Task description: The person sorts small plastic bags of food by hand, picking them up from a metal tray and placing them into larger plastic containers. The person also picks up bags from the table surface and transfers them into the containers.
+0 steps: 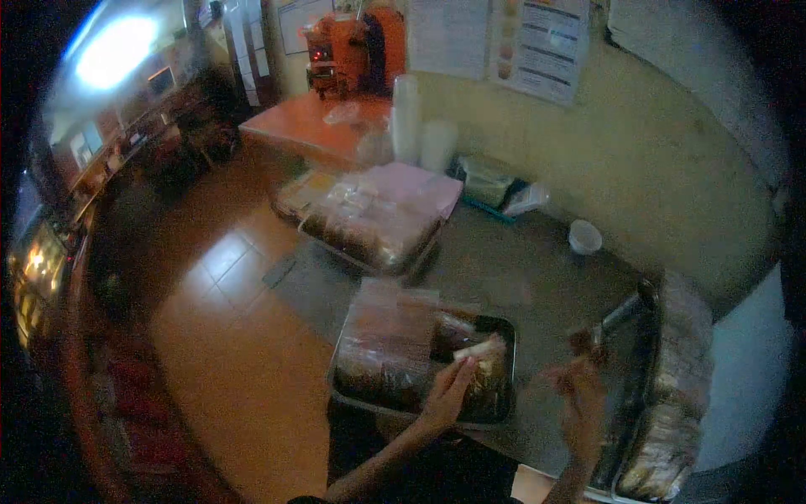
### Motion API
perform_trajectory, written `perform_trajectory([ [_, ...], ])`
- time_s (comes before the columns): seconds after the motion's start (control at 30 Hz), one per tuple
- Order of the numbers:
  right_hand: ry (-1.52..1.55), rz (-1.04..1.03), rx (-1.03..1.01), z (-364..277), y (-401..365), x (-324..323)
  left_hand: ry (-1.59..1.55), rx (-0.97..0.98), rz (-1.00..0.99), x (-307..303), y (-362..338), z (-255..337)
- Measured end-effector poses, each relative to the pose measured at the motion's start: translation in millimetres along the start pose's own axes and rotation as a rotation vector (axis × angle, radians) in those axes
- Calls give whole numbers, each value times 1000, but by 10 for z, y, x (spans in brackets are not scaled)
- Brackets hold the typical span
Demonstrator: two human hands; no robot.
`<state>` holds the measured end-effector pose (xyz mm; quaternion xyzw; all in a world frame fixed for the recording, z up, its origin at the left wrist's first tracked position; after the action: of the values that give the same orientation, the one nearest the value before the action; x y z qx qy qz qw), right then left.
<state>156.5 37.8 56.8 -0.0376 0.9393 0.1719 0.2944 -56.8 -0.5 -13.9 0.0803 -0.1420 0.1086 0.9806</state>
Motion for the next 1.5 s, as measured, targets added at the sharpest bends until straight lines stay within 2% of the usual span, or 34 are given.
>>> perform_trajectory([
  [0.03, -29, -94, -38, -41, -22, 43, -10, -8, -44, -9, -6, -29],
  [0.07, -55, -188, -77, -102, -45, 84, 78, 84, -90, 13, -53, -15],
  [0.1, -159, -290, -110, -527, -11, 83, 167, 175, -131, 72, -145, 155],
  [0.13, -262, -394, -146, -785, -5, 133, 212, 162, -167, 76, -174, 209],
  [0.17, -188, -290, -187, -818, -10, 239, 257, 150, -203, 80, -202, 262],
  [0.23, -38, -76, -261, -827, -20, 439, 213, 5, -245, 41, -193, 273],
  [0.27, 3, -57, -210, -835, -37, 472, 177, -32, -249, 30, -203, 276],
  [0.33, 78, -15, -101, -870, -59, 490, 45, 44, -201, 77, -230, 271],
  [0.43, 19, 3, -154, -828, -65, 497, 14, 104, -218, 108, -239, 310],
  [0.53, 64, -13, 36, -838, -117, 528, -52, 42, -199, 110, -253, 62],
  [0.67, -18, 43, -99, -933, -66, 515, -89, 87, -189, 152, -224, -43],
  [0.73, -56, 79, -173, -885, -55, 527, 46, 128, -201, 100, -244, -19],
  [0.8, -34, 61, -101, -877, -71, 522, -103, 36, -415, -11, -176, -11],
  [0.87, -3, 41, -62, -825, -72, 515, -103, -1, -408, 15, -180, -41],
  [0.93, 37, 25, -63, -742, -71, 548, 47, 23, -183, 139, -259, -38],
  [1.03, -48, 26, -71, -799, -58, 502, -67, -11, -218, 191, -233, 114],
  [1.13, -62, 117, 17, -676, -65, 482, 13, -19, -99, 196, -204, -51],
  [1.2, -79, 132, -31, -375, 87, 265, 42, -54, -57, 121, -172, -54],
  [1.23, -172, 149, -26, -450, 164, 145, 58, -72, -38, 72, -148, -17],
  [1.3, -413, 163, 37, -171, 356, -73, 27, -86, -99, 22, -131, 299],
  [1.37, -711, 157, 145, 844, 585, -162, 22, -58, -131, 18, -141, 345],
  [1.47, -1040, 387, -43, 1186, 594, -42, -5, 20, -136, 60, -135, 182],
  [1.5, -912, 210, 155, 1002, 621, -113, -43, 16, -149, 71, -148, 205],
])
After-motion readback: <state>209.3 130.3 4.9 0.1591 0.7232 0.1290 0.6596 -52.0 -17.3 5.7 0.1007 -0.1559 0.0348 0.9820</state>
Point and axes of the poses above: each hand's wrist, its own y-axis towards the middle knuckle, its own x-axis out of the palm, z = x × y, the point moved 2 cm from there along y, towards the middle knuckle, and after that the axes turned 10 degrees about x, right-handed, at the moved point
